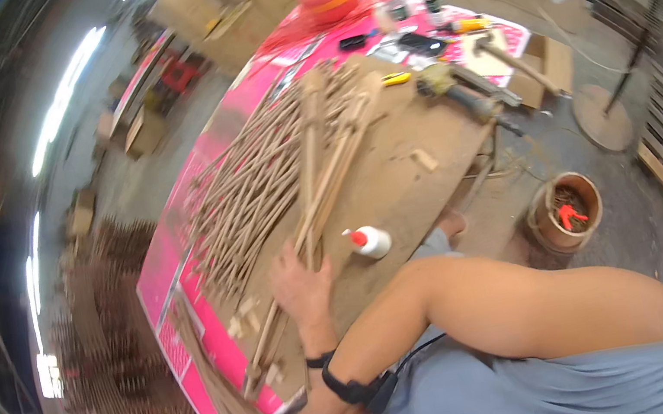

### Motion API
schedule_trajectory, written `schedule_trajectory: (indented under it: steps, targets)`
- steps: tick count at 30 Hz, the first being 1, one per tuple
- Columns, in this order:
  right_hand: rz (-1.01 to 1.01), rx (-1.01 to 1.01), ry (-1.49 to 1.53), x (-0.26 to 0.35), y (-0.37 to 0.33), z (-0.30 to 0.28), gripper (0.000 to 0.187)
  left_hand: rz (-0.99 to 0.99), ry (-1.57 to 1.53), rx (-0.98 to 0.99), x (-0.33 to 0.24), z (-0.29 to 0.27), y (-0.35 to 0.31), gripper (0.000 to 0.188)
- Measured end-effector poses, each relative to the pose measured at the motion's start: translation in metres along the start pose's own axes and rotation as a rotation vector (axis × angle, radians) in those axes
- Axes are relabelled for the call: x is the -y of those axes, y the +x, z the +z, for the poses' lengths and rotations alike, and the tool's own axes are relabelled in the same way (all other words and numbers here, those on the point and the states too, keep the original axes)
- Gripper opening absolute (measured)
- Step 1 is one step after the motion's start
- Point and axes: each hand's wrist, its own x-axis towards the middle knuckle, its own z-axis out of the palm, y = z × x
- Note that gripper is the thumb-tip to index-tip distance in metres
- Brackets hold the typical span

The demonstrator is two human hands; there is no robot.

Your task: Assembling wooden frame components using glue, a pneumatic nail gun, and rubber bands for tension.

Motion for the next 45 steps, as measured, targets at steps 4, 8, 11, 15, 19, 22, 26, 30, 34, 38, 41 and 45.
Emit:
schedule_trajectory:
  steps: [4,8,11,15,19,22,26,30,34,38,41,45]
  targets:
    - [0.040,-0.115,-0.070,-0.012,0.000,0.010,0.055,0.039,0.036,-0.027,0.006,0.009,-0.001,0.077]
    - [0.049,-0.201,-0.111,-0.006,0.000,-0.001,0.051,0.048,0.019,-0.030,-0.003,0.003,0.000,0.077]
    - [0.011,-0.274,-0.115,-0.001,-0.016,-0.019,0.048,0.019,0.010,-0.045,0.001,-0.002,0.001,0.077]
    - [-0.196,-0.561,0.050,0.029,-0.078,-0.060,0.044,-0.055,-0.010,-0.102,0.026,-0.025,-0.024,0.076]
    - [0.101,-0.765,0.264,0.057,-0.203,-0.076,0.038,-0.105,-0.114,-0.101,0.049,-0.046,-0.060,0.075]
    - [0.613,-0.630,0.338,0.045,-0.244,-0.059,0.039,-0.169,-0.215,-0.090,0.061,-0.052,-0.098,0.078]
    - [0.850,-0.694,0.394,0.016,-0.236,-0.037,0.065,-0.206,-0.357,-0.020,0.062,-0.043,-0.141,0.081]
    - [0.817,-0.852,0.594,-0.017,-0.206,-0.021,0.067,-0.225,-0.517,0.048,0.046,-0.028,-0.164,0.074]
    - [0.726,-0.908,0.787,-0.035,-0.194,-0.015,0.053,-0.217,-0.555,0.073,0.054,-0.006,-0.178,0.080]
    - [0.783,-0.998,0.789,-0.042,-0.190,-0.001,0.048,-0.199,-0.534,0.120,0.056,-0.010,-0.181,0.090]
    - [0.711,-1.045,0.747,-0.043,-0.189,0.000,0.047,-0.184,-0.533,0.113,0.064,-0.015,-0.195,0.086]
    - [0.620,-1.043,0.580,-0.051,-0.189,-0.013,0.033,-0.365,-0.569,0.060,0.086,-0.018,-0.230,0.066]
